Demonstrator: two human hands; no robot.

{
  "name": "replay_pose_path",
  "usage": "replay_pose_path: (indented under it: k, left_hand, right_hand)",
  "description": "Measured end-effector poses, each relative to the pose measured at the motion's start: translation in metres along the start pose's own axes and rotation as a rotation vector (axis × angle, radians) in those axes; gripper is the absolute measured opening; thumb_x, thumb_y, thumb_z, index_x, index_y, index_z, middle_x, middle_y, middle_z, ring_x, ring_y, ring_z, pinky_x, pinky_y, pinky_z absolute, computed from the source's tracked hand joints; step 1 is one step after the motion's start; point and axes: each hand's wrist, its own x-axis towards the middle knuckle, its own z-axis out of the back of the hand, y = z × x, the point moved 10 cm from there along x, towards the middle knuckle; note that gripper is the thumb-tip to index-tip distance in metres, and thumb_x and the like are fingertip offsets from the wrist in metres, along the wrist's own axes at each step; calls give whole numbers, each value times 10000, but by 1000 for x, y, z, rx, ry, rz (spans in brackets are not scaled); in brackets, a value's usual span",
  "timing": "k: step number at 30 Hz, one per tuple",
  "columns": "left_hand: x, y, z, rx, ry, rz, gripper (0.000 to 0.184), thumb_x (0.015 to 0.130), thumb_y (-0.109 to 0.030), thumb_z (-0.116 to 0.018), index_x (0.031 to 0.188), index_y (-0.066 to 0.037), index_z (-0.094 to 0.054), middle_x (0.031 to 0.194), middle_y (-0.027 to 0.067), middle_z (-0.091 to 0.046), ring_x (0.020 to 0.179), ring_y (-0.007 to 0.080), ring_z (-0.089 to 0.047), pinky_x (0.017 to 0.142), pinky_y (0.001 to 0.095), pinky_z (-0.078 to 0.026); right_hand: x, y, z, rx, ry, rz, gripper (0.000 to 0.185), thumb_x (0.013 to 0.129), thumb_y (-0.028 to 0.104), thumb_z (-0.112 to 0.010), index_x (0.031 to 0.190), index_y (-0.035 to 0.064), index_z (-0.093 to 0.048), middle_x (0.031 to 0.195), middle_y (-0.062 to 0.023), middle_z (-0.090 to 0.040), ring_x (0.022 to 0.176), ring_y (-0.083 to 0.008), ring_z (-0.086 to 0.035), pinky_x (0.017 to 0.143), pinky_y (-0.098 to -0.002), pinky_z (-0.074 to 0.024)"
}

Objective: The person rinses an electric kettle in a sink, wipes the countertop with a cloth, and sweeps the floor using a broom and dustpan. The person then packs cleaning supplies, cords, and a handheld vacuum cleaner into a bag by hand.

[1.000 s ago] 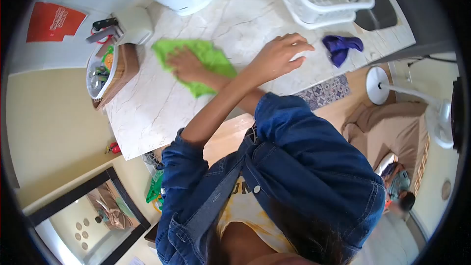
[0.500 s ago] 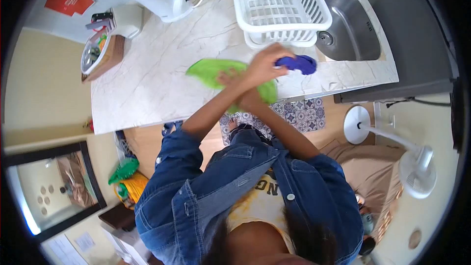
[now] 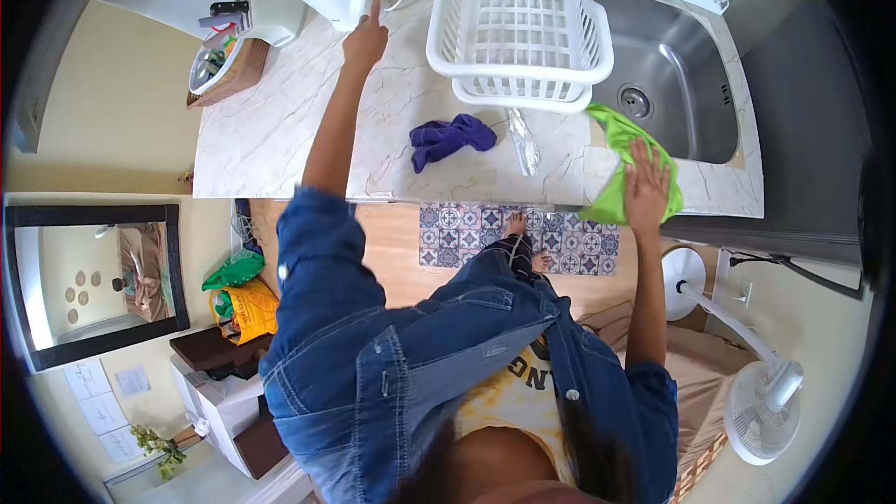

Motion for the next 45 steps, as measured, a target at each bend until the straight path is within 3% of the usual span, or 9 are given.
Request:
replay_pose_path:
  k: [3, 4, 7, 16, 19, 23, 34, 39, 45]
  left_hand:
    - [44, 24, -55, 207, 77, 3, 633, 744, -95, -402, 1317, -248, -182, 966, 160, -561, 830, 337, -566, 665, 439, -457]
    - [45, 28, -61, 338, -363, -199, 644, 743, -86, -405, 1316, -271, -175, 973, 182, -559, 924, 335, -534, 687, 444, -455]
    - [47, 41, -85, 216, 81, 85, 637, 752, -88, -402, 1313, -290, -179, 975, 177, -562, 969, 333, -509, 683, 438, -456]
    - [29, 36, -80, 73, 108, 85, 584, 775, -138, -412, 1311, -161, -182, 893, 146, -596, 783, 279, -578, 616, 393, -453]
    - [-1, 31, -71, -1235, 73, 121, 443, 829, -242, -380, 1245, -90, -366, 906, 68, -575, 767, 172, -548, 650, 269, -454]
    - [-54, -39, 3, -1179, 300, 342, 496, 861, -406, -326, 1229, -82, -397, 1063, 122, -528, 893, 193, -528, 712, 279, -420]
    - [-90, -188, 174, -931, -726, 17, 149, 819, -17, -462, 915, 59, -546, 760, 115, -584, 677, 139, -533, 638, 237, -419]
    - [-96, -366, 155, -1013, -354, -582, 82, 720, 40, -516, 762, -8, -567, 726, 100, -604, 695, 203, -559, 636, 302, -449]
    - [-96, -440, 99, -1005, -34, -648, 211, 668, 13, -559, 860, -57, -612, 790, 85, -571, 704, 222, -544, 615, 288, -431]
  right_hand:
    - [0, -43, 9, -56, -43, -111, 382, 877, 261, -332, 1250, 185, -366, 1306, 34, -332, 1221, -226, -273, 998, -427, -169]
    - [-2, -54, 12, -84, -45, -146, 381, 880, 262, -326, 1252, 186, -364, 1306, 33, -333, 1223, -227, -269, 997, -427, -169]
    - [-3, -74, 15, -123, -82, -220, 380, 883, 266, -315, 1251, 187, -366, 1306, 30, -333, 1224, -236, -264, 995, -431, -169]
    - [1, -73, 9, -72, -33, -186, 384, 885, 282, -311, 1248, 171, -369, 1322, 4, -307, 1233, -267, -237, 995, -460, -144]
    - [-9, -99, 23, -94, 30, -216, 409, 890, 321, -273, 1262, 167, -342, 1341, -7, -268, 1242, -270, -213, 1004, -453, -115]
    - [-8, -168, 35, -133, 13, -305, 438, 893, 335, -255, 1294, 163, -278, 1350, -27, -246, 1243, -284, -202, 997, -459, -131]
    - [153, -316, -5, -155, -65, -235, 524, 882, 384, -233, 1319, 101, -175, 1374, -51, -170, 1241, -293, -199, 1003, -439, -152]
    - [288, -328, -62, -184, -4, -214, 518, 872, 381, -258, 1303, 96, -229, 1345, -80, -242, 1237, -285, -214, 1003, -429, -150]
    - [314, -238, -114, 1254, 197, -618, 380, 867, 271, -375, 1122, 2, -460, 1113, -148, -497, 987, -246, -493, 868, -353, -375]
